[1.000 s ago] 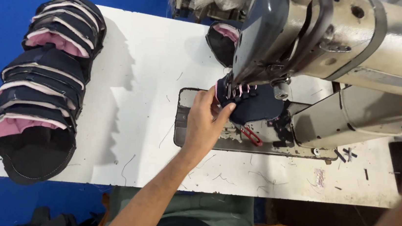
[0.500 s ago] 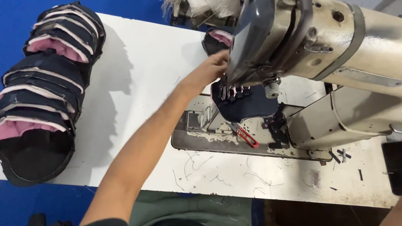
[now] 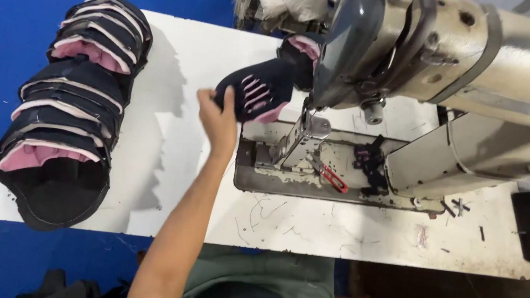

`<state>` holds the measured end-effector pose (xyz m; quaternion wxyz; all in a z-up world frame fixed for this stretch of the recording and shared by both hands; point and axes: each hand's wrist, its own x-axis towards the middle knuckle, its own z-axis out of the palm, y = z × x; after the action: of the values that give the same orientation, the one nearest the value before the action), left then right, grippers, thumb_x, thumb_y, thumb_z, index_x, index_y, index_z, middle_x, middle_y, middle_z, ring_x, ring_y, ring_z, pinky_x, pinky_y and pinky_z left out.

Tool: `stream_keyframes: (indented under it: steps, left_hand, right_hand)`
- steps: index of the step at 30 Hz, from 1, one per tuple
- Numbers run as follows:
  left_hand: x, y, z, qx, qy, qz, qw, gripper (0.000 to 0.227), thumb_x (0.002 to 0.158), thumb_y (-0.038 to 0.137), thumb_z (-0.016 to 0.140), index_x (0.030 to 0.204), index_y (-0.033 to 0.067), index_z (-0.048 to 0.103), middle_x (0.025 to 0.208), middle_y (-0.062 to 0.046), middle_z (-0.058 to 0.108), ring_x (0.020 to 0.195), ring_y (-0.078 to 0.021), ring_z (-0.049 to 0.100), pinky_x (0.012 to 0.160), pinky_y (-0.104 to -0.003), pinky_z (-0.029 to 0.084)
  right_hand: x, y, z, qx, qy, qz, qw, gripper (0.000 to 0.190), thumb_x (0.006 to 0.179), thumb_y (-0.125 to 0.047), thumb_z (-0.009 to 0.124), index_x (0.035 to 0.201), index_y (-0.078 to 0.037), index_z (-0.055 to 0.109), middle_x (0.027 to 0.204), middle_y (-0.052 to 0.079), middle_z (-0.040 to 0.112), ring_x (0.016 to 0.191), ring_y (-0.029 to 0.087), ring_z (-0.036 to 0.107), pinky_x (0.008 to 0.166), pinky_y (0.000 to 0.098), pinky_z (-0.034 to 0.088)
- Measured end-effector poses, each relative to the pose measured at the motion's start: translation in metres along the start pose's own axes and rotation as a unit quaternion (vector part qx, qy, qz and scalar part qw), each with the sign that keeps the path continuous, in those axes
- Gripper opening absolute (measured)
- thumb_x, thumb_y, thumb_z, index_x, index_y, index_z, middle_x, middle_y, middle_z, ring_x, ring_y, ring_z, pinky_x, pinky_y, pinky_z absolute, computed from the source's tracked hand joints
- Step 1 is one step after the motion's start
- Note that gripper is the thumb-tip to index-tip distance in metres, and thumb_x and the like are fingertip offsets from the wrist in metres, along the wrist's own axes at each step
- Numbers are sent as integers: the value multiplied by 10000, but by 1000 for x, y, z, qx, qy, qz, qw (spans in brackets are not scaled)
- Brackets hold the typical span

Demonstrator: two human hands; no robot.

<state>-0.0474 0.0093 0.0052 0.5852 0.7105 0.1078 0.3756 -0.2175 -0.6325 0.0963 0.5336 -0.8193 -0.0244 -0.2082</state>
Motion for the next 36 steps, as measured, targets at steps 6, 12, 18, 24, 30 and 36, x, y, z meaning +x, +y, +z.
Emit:
stream_keyframes:
  steps: [6, 12, 18, 24, 30, 36]
  left_hand:
    - [-55, 41, -73, -42, 2, -11, 999, 320, 1060, 226, 680, 1062, 16, 440, 921, -66, 457, 834, -167, 434, 758, -310, 424]
    - [-75, 55, -95, -79, -9, 23, 997, 322, 1039, 150, 706, 1055, 32, 407, 956, -31, 407, 848, -116, 394, 752, -256, 388]
    - [-89, 51, -96, -139, -25, 21, 990, 318, 1048, 116, 694, 1073, 42, 386, 1036, -25, 391, 897, -97, 391, 794, -233, 382]
    - [-91, 63, -98, -123, -15, 14, 992, 305, 1064, 122, 688, 1097, 36, 398, 1058, -27, 383, 952, -105, 386, 874, -239, 384]
    - [-90, 77, -101, -163, -22, -15, 986, 311, 1048, 144, 686, 1098, 46, 395, 1059, -19, 384, 947, -85, 395, 867, -232, 387]
    - [-93, 79, -102, -166, -38, -9, 985, 311, 1058, 136, 682, 1104, 48, 387, 1073, -16, 377, 956, -79, 392, 875, -224, 390]
  right_hand:
    - [-42, -59, 178, 60, -72, 69, 993, 397, 1032, -353, 573, 1160, 2, 694, 1127, 104, 704, 1016, 220, 675, 925, 378, 569]
    - [-87, -165, 404, 196, -178, 119, 957, 383, 1006, -351, 582, 1186, -29, 685, 1118, 76, 717, 1026, 166, 686, 914, 331, 563]
    - [-93, -150, 472, 412, -149, 197, 877, 237, 1013, -128, 719, 1207, 5, 690, 1090, 59, 705, 995, 127, 641, 935, 302, 512]
    - [-91, -149, 471, 422, -126, 191, 877, 218, 904, -39, 772, 1120, -27, 746, 1046, 29, 764, 964, 106, 676, 915, 275, 522]
    - [-91, -140, 469, 460, -127, 189, 858, 170, 927, -9, 747, 1096, -27, 751, 1048, 31, 767, 969, 104, 679, 937, 270, 516]
    - [-95, -137, 465, 451, -125, 194, 862, 102, 960, -9, 729, 1059, -29, 749, 1010, 24, 762, 945, 92, 669, 924, 258, 511]
